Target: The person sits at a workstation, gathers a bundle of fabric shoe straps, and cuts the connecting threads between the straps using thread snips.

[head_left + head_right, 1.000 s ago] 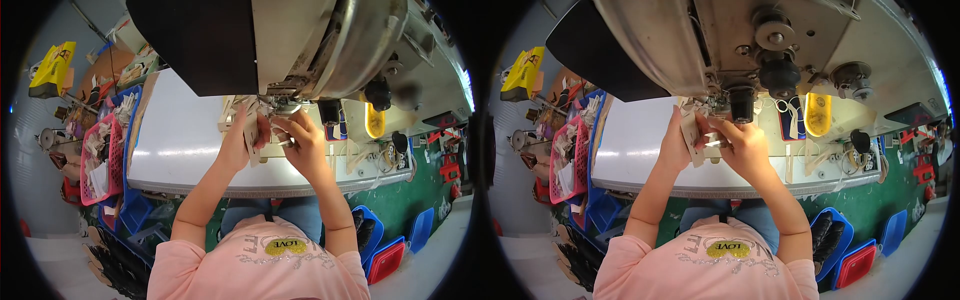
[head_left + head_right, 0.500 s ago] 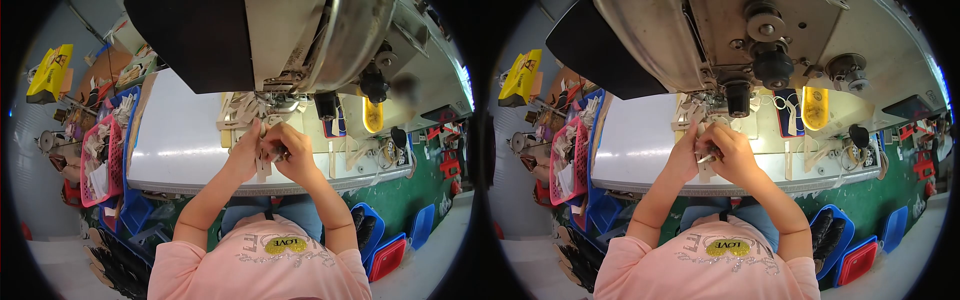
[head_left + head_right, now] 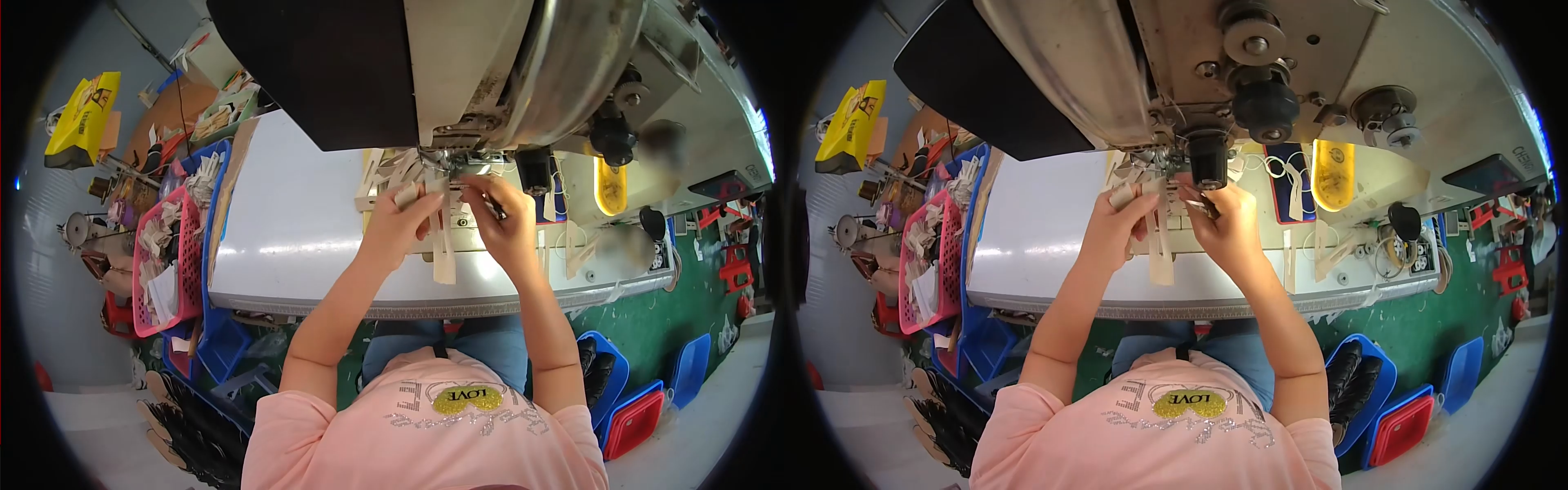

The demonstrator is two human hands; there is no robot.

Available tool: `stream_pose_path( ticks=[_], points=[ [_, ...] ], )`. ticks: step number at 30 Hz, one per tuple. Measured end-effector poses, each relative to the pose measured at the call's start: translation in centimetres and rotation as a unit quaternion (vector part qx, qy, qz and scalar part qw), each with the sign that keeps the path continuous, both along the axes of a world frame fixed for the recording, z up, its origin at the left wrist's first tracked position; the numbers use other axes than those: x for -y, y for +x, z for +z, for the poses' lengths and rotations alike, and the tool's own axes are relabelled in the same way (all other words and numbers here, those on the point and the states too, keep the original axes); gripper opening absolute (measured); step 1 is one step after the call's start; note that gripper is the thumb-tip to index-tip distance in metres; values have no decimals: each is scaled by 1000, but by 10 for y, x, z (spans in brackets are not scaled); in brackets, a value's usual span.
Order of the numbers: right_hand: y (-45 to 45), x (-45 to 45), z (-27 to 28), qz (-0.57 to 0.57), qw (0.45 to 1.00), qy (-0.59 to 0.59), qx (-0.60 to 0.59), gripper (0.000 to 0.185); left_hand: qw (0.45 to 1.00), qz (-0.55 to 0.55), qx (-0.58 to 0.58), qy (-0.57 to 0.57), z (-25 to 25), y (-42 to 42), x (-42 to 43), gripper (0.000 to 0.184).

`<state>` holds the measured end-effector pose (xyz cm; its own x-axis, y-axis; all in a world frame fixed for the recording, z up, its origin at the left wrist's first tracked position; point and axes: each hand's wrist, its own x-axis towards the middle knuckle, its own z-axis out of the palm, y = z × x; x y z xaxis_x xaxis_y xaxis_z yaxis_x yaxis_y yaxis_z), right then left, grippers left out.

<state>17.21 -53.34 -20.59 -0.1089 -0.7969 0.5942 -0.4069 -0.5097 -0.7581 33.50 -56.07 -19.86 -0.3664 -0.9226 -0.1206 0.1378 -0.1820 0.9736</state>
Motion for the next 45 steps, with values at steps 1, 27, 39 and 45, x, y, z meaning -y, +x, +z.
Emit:
stream_pose_path(
  ticks=[1,27,39,45],
  points=[
    [-1,1,0,-11,999,-18,-33,30,1000,-1,-22,9,1,-1,5,12],
    [-4,1,14,-27,987,-6,-161,46,999,19,-33,7,6,-10,-12,17],
    [-4,-1,13,-11,989,40,-141,49,999,20,-18,-19,9,-6,1,13],
    [-4,2,11,-27,987,7,-158,49,999,26,20,-40,18,-7,23,11]
  ],
)
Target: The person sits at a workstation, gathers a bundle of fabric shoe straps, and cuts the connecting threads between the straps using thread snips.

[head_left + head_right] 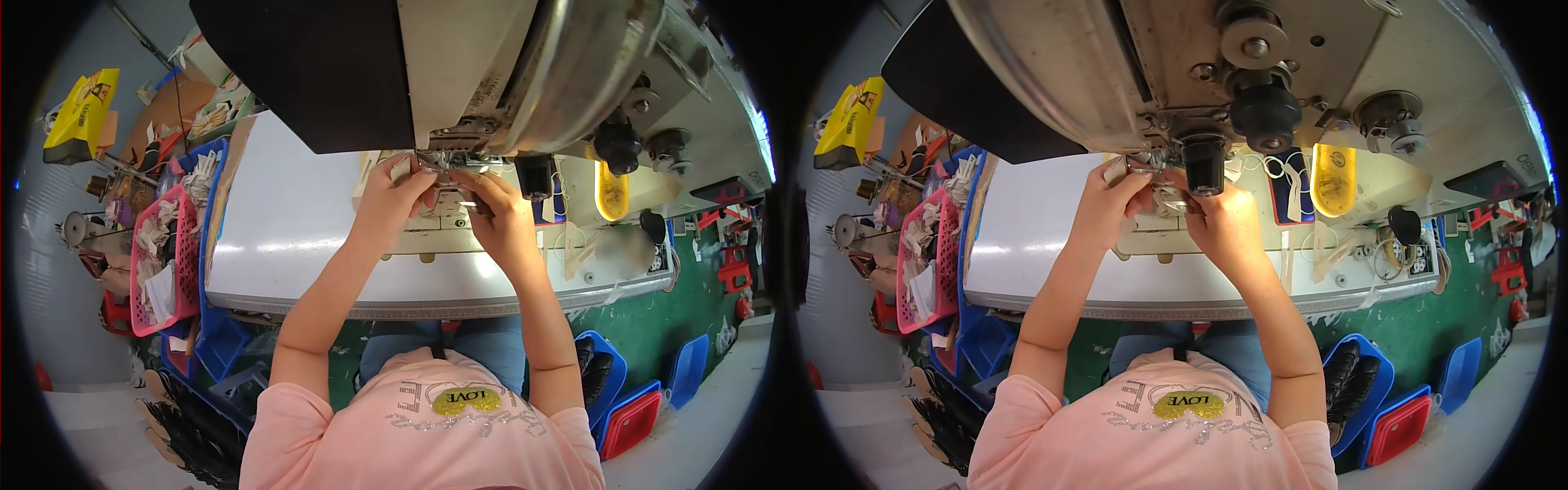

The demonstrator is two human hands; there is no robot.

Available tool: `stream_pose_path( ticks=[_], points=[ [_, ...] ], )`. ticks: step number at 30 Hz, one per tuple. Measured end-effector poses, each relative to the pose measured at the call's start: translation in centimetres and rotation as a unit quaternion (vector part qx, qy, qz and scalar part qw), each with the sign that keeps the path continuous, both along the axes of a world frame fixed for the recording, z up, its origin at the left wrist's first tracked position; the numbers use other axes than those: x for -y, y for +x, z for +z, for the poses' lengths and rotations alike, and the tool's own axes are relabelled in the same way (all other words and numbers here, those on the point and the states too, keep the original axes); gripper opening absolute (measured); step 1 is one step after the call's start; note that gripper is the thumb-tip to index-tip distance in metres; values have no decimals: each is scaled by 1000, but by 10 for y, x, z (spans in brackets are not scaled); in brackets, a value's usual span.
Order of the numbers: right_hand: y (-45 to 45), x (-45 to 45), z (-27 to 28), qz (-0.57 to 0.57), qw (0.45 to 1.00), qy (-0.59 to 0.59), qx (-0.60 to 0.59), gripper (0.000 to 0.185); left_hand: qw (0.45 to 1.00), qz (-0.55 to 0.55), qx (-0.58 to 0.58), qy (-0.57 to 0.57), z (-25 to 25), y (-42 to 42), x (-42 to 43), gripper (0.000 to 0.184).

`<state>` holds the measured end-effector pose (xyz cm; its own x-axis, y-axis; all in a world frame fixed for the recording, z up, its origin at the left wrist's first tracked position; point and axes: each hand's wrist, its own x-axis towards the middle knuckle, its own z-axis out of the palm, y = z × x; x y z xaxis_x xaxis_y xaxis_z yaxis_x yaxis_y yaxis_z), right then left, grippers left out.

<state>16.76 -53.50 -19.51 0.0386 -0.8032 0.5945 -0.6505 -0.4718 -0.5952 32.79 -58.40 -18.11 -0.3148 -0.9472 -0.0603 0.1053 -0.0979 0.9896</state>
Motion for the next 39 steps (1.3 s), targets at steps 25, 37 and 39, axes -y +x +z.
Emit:
stream_pose_path(
  ticks=[25,37,39],
  points=[
    [22,-23,4,146,987,-30,62,31,965,-47,-195,170,-28,1,-37,45],
    [10,-21,12,77,941,157,289,5,989,-139,29,-51,-7,12,-32,18],
    [7,-23,10,94,923,140,346,5,984,-166,65,7,7,13,-37,17]
  ],
)
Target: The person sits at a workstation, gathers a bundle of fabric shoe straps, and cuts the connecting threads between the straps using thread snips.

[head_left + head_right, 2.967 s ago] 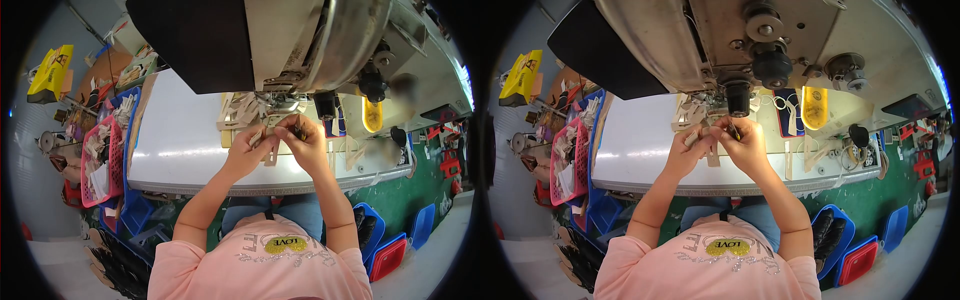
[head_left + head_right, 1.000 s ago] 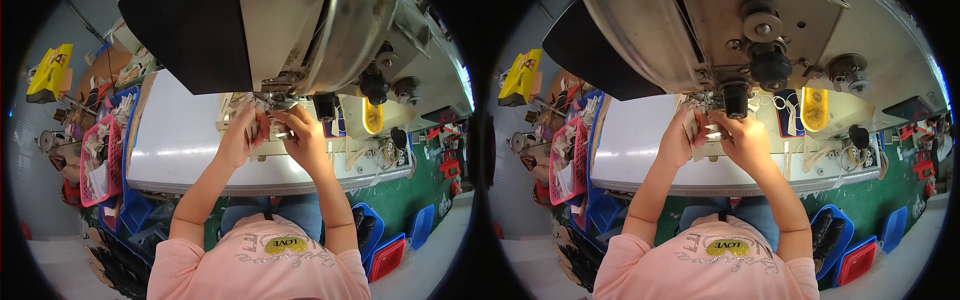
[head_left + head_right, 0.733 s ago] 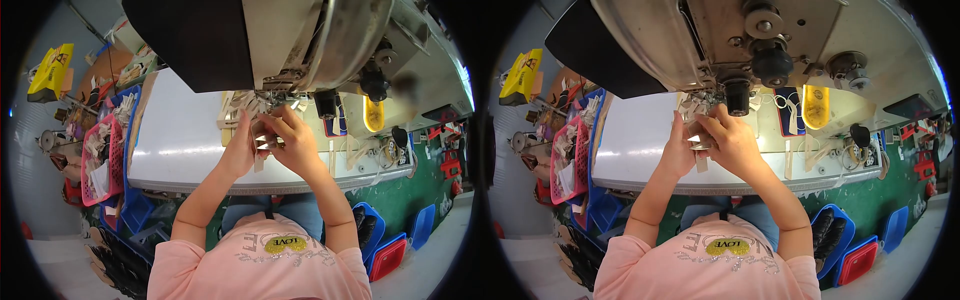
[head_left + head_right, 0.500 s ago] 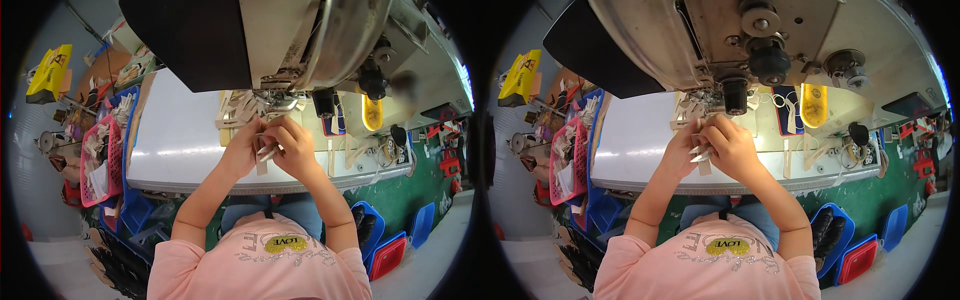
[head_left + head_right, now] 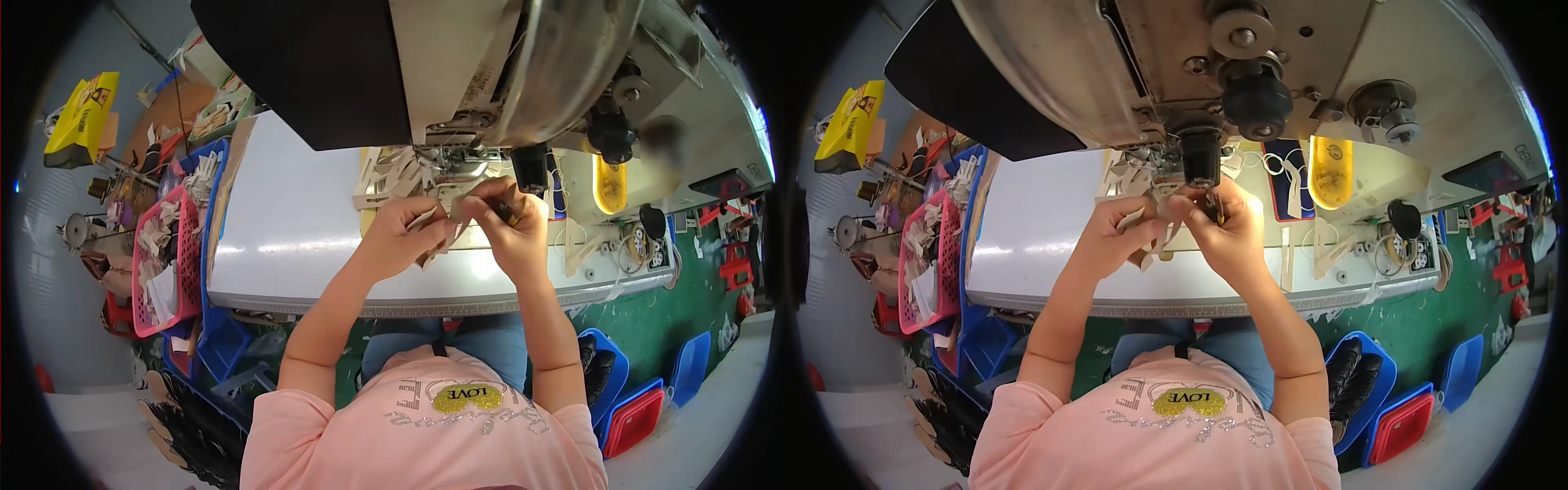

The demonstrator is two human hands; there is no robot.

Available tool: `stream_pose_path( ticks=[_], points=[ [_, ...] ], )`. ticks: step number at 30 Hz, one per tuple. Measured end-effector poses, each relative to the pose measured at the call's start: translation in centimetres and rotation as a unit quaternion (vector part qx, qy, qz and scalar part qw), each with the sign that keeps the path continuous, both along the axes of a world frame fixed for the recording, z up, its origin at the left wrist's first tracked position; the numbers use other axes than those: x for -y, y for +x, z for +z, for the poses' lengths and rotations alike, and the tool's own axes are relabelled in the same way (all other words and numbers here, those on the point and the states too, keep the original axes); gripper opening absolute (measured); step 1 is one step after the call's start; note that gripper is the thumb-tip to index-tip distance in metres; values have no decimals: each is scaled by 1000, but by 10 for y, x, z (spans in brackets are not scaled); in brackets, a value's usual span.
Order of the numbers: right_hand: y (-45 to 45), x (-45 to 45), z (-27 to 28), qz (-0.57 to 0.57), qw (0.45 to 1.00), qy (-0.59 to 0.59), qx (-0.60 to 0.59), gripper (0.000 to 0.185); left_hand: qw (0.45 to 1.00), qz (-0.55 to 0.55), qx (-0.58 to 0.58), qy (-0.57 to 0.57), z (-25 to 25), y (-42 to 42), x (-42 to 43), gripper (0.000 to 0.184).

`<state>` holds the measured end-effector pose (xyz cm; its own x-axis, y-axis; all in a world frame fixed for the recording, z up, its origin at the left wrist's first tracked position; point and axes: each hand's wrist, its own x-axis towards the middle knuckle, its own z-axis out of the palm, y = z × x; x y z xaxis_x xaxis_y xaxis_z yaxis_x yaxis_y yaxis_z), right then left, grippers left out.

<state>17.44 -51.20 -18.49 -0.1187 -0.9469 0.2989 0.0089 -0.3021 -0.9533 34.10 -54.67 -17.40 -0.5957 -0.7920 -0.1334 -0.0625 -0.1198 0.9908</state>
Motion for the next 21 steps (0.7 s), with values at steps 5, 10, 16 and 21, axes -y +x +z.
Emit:
stream_pose_path(
  ticks=[5,10,16,21],
  points=[
    [-6,6,-7,1,1000,-9,-12,8,990,43,-65,-114,-22,-10,-3,15],
    [-8,19,-16,-68,976,-123,-166,14,988,79,-113,73,-21,-6,9,16],
    [-11,19,-14,-73,950,-128,-277,44,978,115,-145,101,-19,-13,22,18],
    [-9,18,-9,-80,938,-135,-310,47,973,120,-160,117,-21,-15,22,17]
  ],
)
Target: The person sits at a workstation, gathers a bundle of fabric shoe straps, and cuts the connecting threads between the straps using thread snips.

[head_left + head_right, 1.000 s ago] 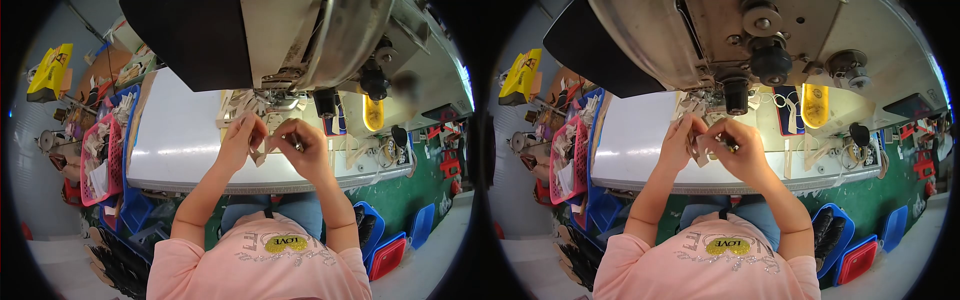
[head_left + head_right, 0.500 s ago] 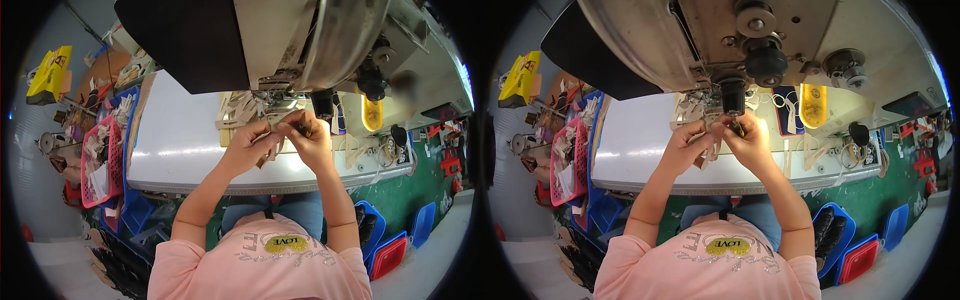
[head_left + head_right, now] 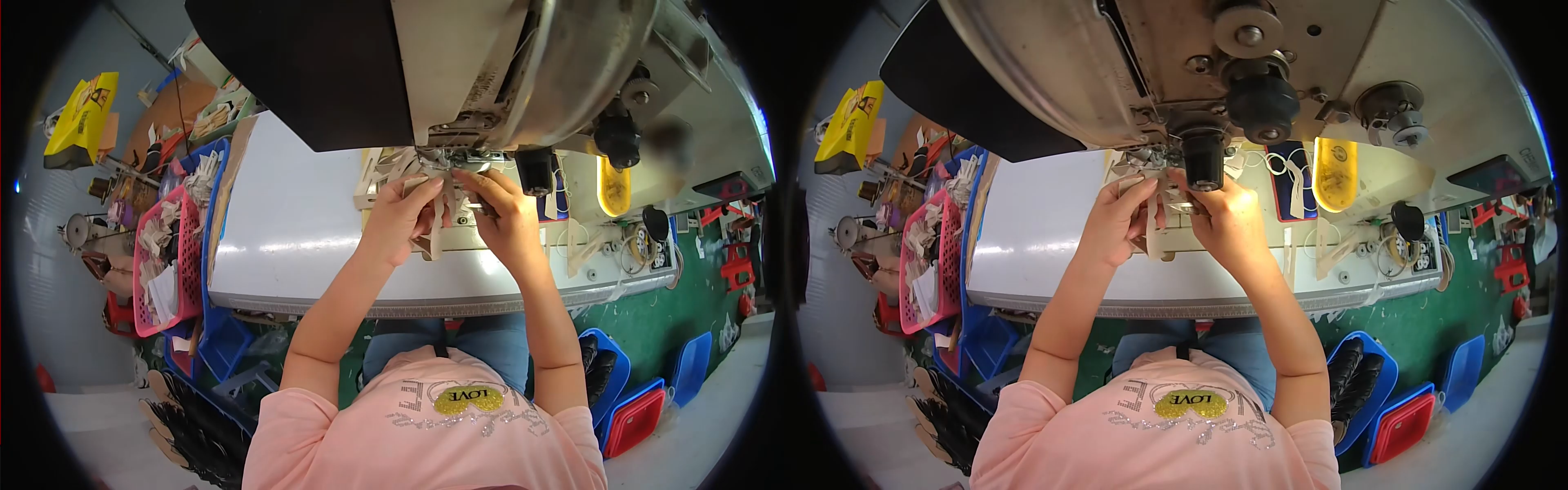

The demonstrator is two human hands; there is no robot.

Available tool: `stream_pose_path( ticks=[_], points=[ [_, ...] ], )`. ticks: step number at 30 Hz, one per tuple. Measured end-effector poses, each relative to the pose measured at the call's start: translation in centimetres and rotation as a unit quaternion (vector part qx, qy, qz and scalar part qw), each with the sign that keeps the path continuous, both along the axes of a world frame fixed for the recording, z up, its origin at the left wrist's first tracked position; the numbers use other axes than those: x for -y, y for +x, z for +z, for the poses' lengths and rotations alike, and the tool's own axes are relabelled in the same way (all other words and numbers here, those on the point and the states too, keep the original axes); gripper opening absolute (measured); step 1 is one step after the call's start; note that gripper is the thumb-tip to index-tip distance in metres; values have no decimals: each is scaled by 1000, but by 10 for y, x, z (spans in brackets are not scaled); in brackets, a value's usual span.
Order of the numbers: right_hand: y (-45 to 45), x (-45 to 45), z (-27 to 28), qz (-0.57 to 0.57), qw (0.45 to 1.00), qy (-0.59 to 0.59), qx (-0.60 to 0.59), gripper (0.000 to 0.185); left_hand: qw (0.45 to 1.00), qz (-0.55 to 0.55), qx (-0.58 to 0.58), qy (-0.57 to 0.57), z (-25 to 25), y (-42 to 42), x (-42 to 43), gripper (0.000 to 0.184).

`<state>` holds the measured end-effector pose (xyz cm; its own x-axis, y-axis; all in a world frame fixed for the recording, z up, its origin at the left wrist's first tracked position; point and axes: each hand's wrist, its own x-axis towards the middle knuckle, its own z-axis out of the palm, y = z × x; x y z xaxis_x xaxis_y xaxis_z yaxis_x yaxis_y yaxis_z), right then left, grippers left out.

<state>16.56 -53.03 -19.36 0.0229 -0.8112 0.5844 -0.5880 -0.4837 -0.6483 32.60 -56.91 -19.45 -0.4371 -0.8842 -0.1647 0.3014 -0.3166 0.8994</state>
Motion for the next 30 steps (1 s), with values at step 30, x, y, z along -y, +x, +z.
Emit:
stream_pose_path(
  ticks=[30],
  points=[
    [-3,5,1,-7,999,6,-51,48,999,22,30,0,-9,8,-52,15]
  ],
)
